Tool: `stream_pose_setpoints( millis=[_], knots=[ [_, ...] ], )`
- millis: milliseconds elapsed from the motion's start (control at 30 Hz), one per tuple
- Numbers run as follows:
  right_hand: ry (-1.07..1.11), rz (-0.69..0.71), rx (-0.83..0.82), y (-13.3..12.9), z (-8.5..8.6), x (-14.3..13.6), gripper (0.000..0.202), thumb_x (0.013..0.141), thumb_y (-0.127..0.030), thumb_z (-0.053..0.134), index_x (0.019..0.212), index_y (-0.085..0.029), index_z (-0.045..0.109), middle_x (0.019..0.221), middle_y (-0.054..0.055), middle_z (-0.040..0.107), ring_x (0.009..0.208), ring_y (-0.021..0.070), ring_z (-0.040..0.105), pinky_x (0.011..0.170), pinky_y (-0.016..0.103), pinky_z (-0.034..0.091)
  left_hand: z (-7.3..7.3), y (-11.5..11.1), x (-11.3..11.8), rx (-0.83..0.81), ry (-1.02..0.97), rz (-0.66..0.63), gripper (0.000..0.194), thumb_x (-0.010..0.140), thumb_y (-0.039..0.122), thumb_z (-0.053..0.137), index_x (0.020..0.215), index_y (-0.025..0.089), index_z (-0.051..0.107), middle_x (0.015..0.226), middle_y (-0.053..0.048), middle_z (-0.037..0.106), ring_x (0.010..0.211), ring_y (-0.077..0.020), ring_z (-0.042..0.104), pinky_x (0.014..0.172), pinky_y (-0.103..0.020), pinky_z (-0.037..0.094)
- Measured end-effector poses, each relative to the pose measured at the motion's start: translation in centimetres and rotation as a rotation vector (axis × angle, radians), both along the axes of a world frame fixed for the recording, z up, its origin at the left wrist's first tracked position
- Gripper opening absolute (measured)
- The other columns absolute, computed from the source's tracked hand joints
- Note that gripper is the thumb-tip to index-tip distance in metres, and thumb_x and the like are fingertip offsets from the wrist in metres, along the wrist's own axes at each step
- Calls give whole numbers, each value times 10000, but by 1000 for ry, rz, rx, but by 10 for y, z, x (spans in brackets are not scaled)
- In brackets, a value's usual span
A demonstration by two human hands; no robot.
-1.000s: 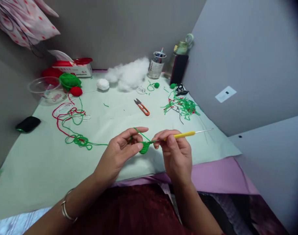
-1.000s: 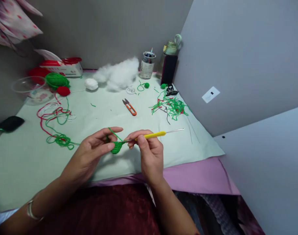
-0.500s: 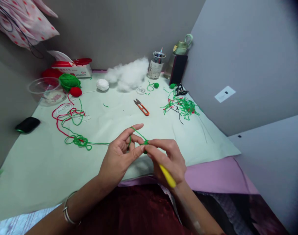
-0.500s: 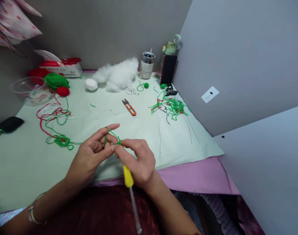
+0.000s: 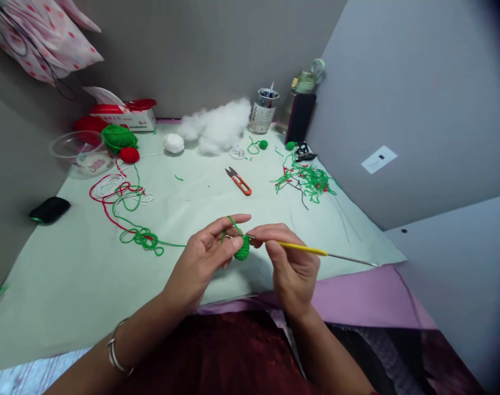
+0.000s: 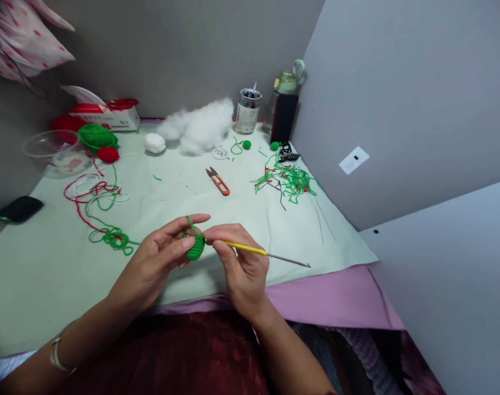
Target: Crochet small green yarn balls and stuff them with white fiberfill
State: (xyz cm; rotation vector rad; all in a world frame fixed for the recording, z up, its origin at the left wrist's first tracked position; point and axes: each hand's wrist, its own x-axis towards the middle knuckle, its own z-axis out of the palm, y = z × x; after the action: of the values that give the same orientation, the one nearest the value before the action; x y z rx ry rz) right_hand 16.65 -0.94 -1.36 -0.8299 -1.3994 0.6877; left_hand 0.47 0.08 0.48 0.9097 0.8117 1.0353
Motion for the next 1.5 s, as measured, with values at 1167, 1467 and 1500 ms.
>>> stream_pose_setpoints(
  millis=[1167, 1467, 1500],
  knots=[
    [165, 89, -147, -1, -7, 2, 149, 1008, -277, 658, 977, -257, 803, 926, 41, 766, 919, 192, 697, 811, 346, 564, 0, 1, -2, 41, 52, -74, 798, 854, 258, 838, 1576, 300, 502, 833, 39, 603, 613, -90, 412, 650, -265, 394],
    [365, 88, -286, 7, 0, 0, 197, 983, -385, 671, 896, -224, 745, 831, 35, 744, 687, 150, 620, 647, 291, 543, -5, 3, -8, 73, 71, -79, 556, 875, 297, 816, 1409, 283, 658, 963, -14, 652, 894, -171, 624, 850, -306, 501],
    [372, 99, -290, 8, 0, -1, 199, 989, -381, 663, 894, -225, 742, 831, 33, 748, 687, 147, 621, 649, 288, 542, -6, 3, -8, 72, 60, -65, 568, 862, 288, 831, 1405, 285, 662, 962, -10, 643, 887, -163, 618, 854, -299, 503]
  ],
)
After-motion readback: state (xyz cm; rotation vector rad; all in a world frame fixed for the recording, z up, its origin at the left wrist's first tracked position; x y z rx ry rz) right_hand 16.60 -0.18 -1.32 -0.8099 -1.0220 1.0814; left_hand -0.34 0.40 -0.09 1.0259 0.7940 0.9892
